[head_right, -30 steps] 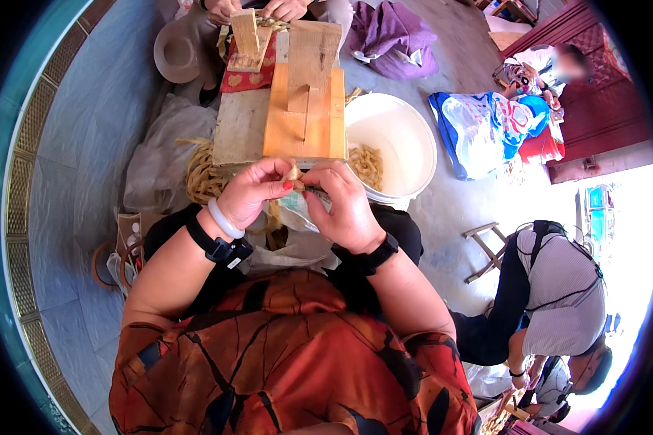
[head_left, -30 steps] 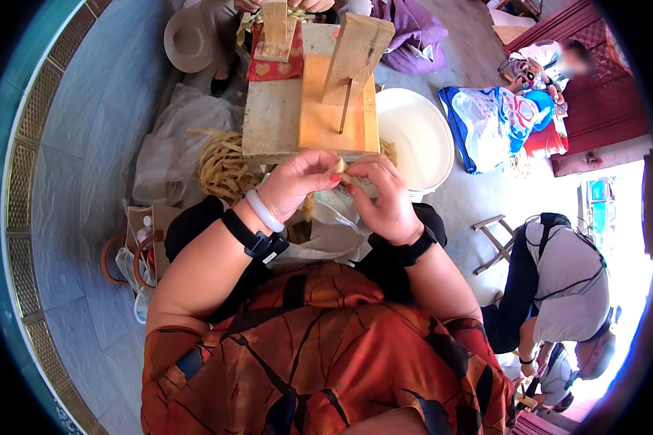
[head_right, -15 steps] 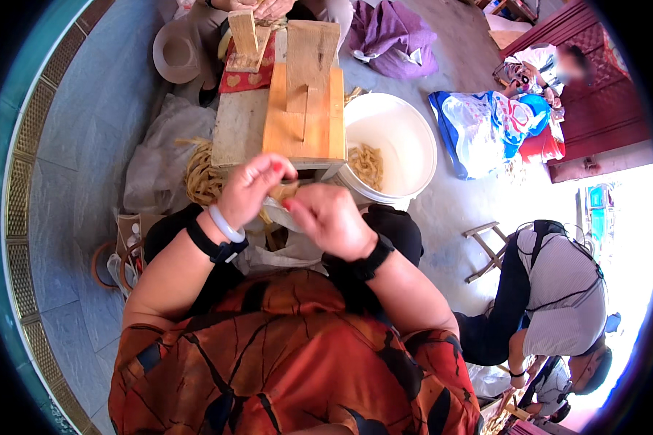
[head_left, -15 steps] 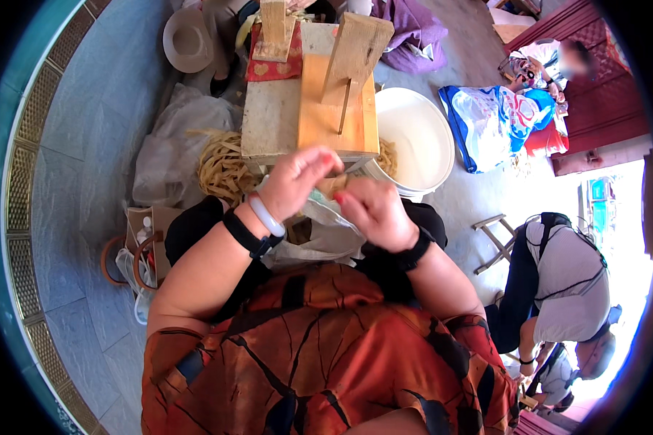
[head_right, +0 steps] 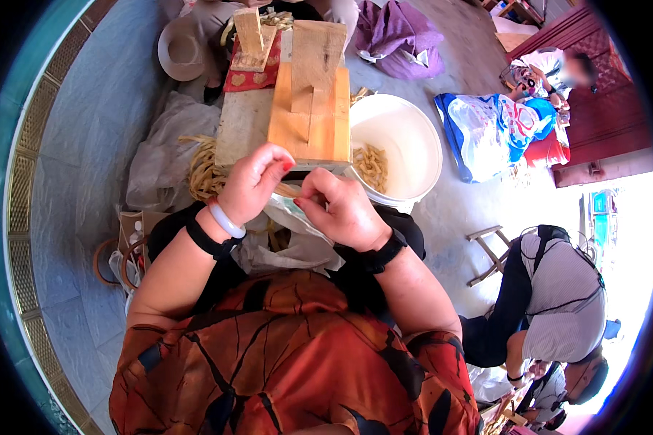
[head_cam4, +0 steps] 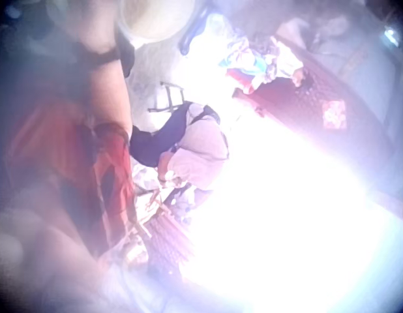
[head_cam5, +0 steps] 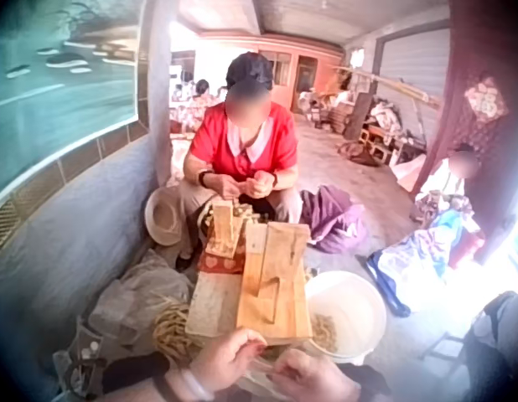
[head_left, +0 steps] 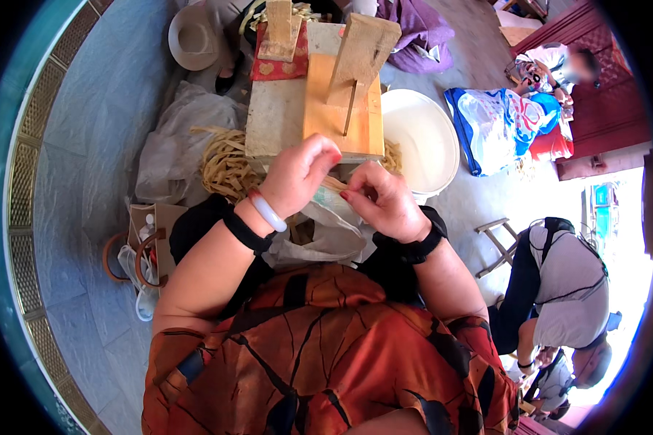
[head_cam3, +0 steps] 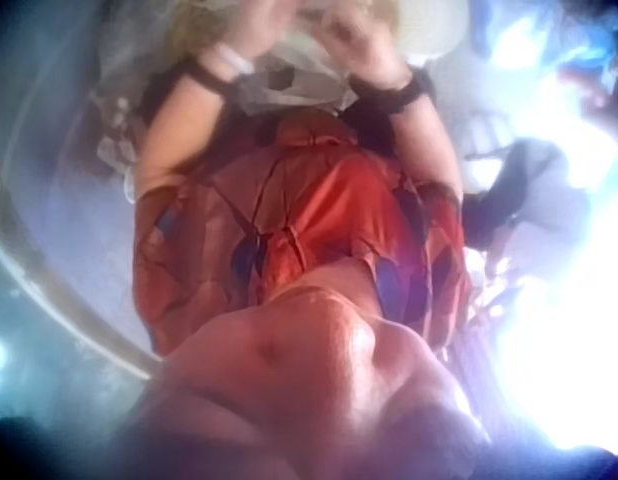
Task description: The person takes a thin strip of material from a bag and pulls it through a fixed cutting tool on a small wooden stand to shave or split it, then places the processed strip into a white bucket.
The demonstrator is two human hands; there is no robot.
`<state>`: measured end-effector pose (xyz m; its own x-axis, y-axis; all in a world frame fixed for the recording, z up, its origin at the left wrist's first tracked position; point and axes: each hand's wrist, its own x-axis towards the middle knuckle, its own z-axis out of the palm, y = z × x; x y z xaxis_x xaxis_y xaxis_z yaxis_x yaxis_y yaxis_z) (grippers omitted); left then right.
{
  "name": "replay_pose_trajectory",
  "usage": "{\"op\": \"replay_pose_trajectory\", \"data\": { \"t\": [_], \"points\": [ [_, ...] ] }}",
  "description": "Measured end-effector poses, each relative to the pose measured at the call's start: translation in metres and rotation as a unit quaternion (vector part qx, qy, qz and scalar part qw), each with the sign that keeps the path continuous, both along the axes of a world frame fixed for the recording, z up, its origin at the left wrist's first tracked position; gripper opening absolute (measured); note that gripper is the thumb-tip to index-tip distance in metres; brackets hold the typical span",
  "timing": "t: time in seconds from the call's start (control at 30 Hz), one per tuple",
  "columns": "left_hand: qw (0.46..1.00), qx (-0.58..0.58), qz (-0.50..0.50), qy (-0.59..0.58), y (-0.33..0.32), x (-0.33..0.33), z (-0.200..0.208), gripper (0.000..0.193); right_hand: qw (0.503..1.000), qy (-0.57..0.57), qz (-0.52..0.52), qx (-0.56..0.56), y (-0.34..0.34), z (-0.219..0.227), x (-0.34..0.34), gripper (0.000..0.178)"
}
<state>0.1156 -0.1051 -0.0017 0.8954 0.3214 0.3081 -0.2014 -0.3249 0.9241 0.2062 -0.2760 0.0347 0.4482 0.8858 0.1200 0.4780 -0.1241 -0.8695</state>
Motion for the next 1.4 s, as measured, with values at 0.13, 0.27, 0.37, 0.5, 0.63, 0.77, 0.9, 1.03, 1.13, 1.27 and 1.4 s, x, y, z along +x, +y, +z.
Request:
{"op": "replay_pose_trajectory", "data": {
  "t": [0.13, 0.27, 0.37, 0.5, 0.63, 0.77, 0.9, 1.03, 1.13, 1.27, 1.4],
  "points": [
    [0.95, -0.182, -0.147, 0.208, 0.034, 0.0, 0.005, 0.02, 0.995, -0.047, -0.083, 0.016, 0.003, -0.003, 0.014, 0.011],
    [0.954, -0.162, -0.118, 0.221, 0.046, 0.014, 0.011, 0.016, 0.986, -0.145, -0.062, 0.045, 0.016, -0.001, 0.04, 0.01],
    [0.977, -0.142, -0.051, 0.153, 0.044, 0.035, 0.03, 0.016, 0.988, -0.086, -0.115, 0.064, 0.033, -0.003, 0.061, 0.012],
    [0.986, 0.069, 0.085, 0.127, 0.053, 0.072, -0.018, 0.019, 0.971, -0.19, -0.146, 0.0, 0.044, -0.033, 0.087, 0.005],
    [0.991, -0.02, 0.019, 0.131, 0.052, 0.048, -0.007, 0.02, 0.907, -0.349, -0.221, -0.081, 0.007, -0.037, 0.107, 0.021],
    [0.925, -0.28, -0.14, 0.215, 0.026, 0.024, 0.016, 0.014, 0.94, -0.321, -0.038, 0.109, 0.015, 0.011, 0.038, 0.038],
    [0.867, -0.401, -0.232, 0.184, 0.006, 0.006, 0.02, 0.015, 0.924, -0.361, -0.011, 0.125, 0.01, 0.002, 0.024, 0.024],
    [0.864, -0.368, -0.227, 0.258, 0.018, -0.014, 0.0, 0.017, 0.923, -0.365, -0.05, 0.112, -0.003, -0.011, 0.032, 0.029],
    [0.765, -0.561, -0.256, 0.187, 0.028, -0.027, -0.017, 0.018, 0.918, -0.388, -0.03, 0.072, -0.01, -0.017, 0.012, 0.038],
    [0.848, -0.478, -0.219, 0.067, 0.011, -0.023, -0.01, 0.014, 0.929, -0.338, 0.101, 0.107, -0.007, -0.017, -0.027, 0.037],
    [0.984, 0.124, -0.118, -0.044, -0.002, -0.016, -0.01, 0.026, 0.952, -0.27, 0.098, 0.106, -0.004, -0.03, -0.024, 0.025]
  ]
}}
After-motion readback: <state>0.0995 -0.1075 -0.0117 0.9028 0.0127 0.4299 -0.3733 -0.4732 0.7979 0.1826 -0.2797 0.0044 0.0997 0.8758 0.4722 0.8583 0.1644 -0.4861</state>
